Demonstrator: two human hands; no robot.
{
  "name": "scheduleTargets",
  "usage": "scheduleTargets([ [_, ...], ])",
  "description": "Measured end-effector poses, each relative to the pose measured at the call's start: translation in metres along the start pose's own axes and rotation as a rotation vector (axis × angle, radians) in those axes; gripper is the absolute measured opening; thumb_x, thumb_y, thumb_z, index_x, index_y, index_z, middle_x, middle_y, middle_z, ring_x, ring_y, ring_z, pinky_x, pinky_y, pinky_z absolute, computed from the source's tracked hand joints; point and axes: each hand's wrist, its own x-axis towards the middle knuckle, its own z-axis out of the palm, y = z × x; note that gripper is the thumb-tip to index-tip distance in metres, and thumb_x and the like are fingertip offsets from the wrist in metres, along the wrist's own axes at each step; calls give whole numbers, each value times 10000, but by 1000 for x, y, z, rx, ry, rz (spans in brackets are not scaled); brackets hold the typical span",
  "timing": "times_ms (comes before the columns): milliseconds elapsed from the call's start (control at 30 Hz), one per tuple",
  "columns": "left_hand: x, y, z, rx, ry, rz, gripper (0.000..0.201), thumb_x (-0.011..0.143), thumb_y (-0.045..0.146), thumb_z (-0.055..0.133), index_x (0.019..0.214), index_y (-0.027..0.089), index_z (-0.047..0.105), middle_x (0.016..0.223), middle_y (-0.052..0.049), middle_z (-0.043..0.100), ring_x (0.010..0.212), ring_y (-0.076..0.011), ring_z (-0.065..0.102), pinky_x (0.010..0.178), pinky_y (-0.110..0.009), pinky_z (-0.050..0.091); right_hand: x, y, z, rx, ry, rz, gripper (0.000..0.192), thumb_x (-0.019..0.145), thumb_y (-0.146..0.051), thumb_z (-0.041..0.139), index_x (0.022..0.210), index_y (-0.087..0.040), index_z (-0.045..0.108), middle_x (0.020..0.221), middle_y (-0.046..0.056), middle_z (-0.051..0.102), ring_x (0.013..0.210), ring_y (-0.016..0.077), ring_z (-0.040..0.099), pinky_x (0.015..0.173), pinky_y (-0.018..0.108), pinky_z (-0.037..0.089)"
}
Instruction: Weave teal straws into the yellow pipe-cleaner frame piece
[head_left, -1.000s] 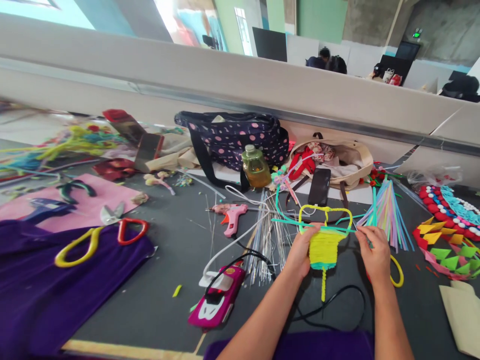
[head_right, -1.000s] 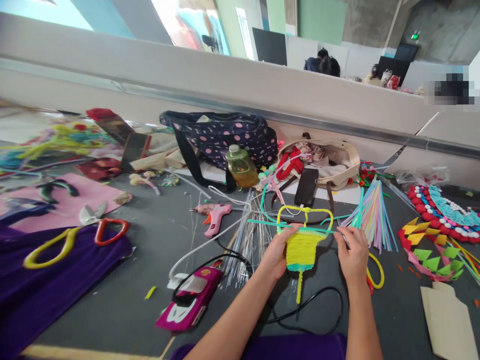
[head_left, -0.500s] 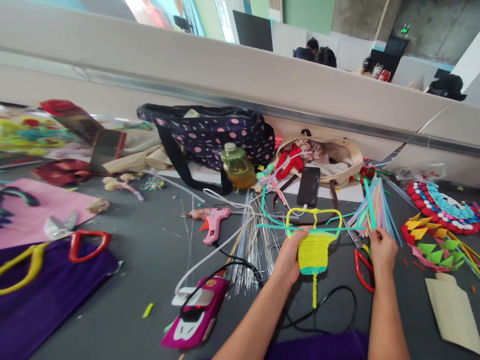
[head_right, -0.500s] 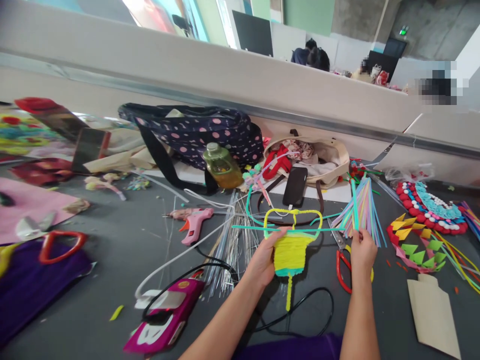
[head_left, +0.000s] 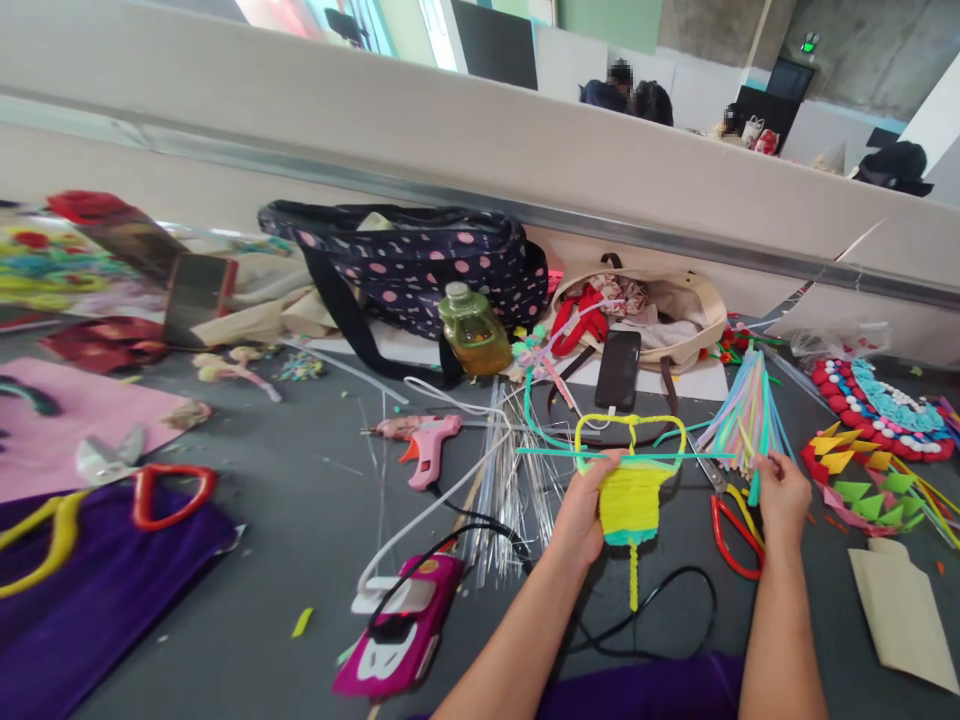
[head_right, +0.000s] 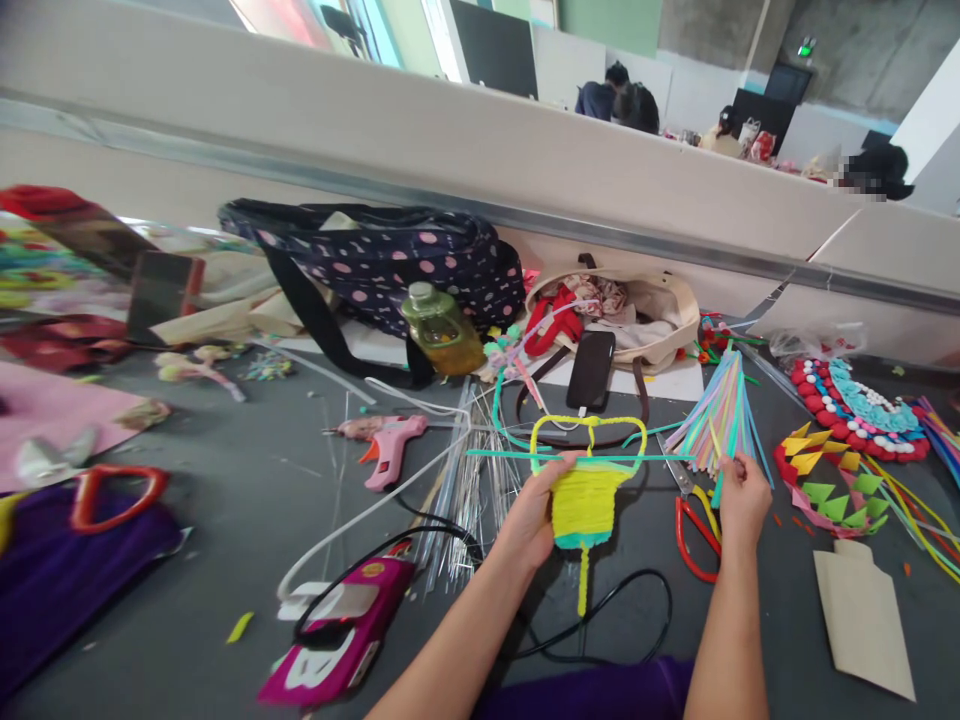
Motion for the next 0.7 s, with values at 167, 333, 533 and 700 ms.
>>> scheduleTargets([
  [167,-1,0,0,-16,-12,-9,304,634,277,730,885,117,667,755,-78,726,663,-223,686,639,-307,527,2,3,-2,6,38,9,559,754,-523,518,1031,-75,702,702,123,677,666,241,605,649,311,435],
  [333,-1,0,0,-28,-22,-18,272,640,252,719,872,118,673,724,-72,720,675,-222,684,649,-305,525,-5,-15,-4,-137,17,-142,527,831,-521,450,1009,-94,701,833,162,679,734,254,599,667,334,434],
  [533,0,-2,-2,-28,-39,-28,272,631,261,727,858,123,666,734,-67,717,649,-211,678,648,-302,518,-30,-70,-19,209,-60,-529,336,912,-413,467,1018,-183,688,970,98,672,883,200,618,798,313,473],
  [700,-2,-1,-1,-27,-76,-18,293,627,276,746,861,121,664,738,-73,712,669,-215,677,655,-302,514,-50,-93,-11,68,-353,-843,218,910,-336,527,1014,-241,694,920,53,680,896,199,598,810,325,462],
])
